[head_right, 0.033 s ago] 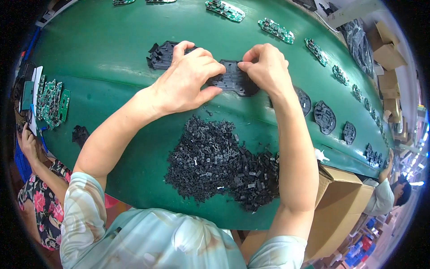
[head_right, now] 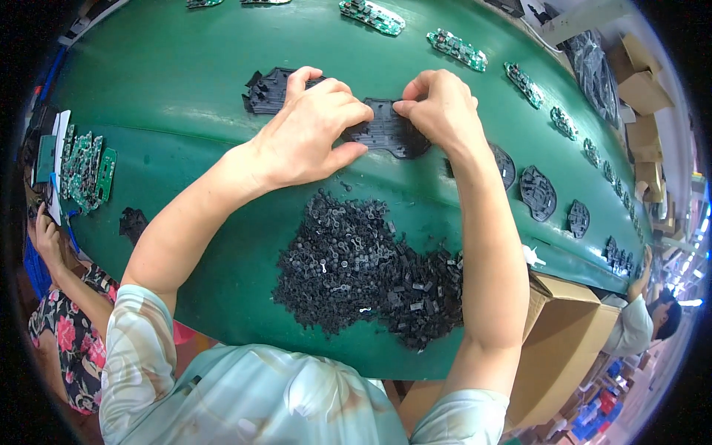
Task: The person assembles the bottom plastic base of computer mice by attaching small mouse components and plastic parts to a PCB, then applying glue from a bottle to secure them.
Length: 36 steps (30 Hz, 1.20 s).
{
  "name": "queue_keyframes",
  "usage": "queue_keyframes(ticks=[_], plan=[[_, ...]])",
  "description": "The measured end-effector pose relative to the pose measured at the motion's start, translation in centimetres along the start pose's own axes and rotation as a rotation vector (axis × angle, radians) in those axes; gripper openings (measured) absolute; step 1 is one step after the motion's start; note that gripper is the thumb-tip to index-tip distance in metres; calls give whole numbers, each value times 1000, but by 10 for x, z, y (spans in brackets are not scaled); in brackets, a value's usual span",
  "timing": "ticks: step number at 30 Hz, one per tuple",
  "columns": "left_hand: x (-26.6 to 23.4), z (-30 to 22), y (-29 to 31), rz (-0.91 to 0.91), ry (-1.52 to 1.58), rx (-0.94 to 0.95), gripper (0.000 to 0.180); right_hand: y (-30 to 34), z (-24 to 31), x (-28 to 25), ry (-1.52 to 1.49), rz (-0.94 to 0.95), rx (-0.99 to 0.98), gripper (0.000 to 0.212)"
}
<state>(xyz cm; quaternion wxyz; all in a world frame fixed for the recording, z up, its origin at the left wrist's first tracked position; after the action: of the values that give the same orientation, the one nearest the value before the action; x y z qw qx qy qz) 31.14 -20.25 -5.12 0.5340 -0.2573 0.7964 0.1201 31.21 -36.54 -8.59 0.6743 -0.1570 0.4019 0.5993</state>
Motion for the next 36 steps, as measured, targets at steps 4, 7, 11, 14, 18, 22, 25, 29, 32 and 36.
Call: queue_keyframes(ticks=[4,7,11,14,18,22,25,29,32,36], plan=[[0,-3,-3,-63,19,60,24,-3,-5,1,49,24,13,21],[-1,0,-3,-17,-13,7,34,3,0,1,86,-32,-90,16],[0,-4,-5,-5,11,18,34,18,-4,-5,98,-135,-229,19],[-2,-6,-6,-8,2,17,34,40,-1,-28,88,-281,-329,20],[-7,-7,0,-88,-5,53,30,102,0,-52,33,-254,-223,15],[-6,-42,-4,-21,88,178,23,177,-3,-67,159,-361,-176,11],[22,-79,-9,167,232,385,26,216,0,-68,139,-449,-120,10],[58,-113,-18,416,297,629,25,249,3,-70,82,-552,-93,12],[67,-119,-23,498,303,715,25,267,-1,-69,40,-598,-46,13],[77,-122,-34,573,430,719,17,284,-14,-65,-15,-622,-21,15]])
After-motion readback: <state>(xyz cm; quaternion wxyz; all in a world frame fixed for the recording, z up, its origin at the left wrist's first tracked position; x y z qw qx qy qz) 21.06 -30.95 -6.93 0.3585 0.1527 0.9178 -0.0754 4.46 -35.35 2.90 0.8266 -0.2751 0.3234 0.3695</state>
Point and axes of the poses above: each hand's wrist, its own y-axis away from the middle knuckle, its own x-axis out of the palm, z = x × y, the point moved 7 cm from there along -y, towards the middle knuckle, and after that the axes turned 4 degrees about -x, right-handed, at the moved point
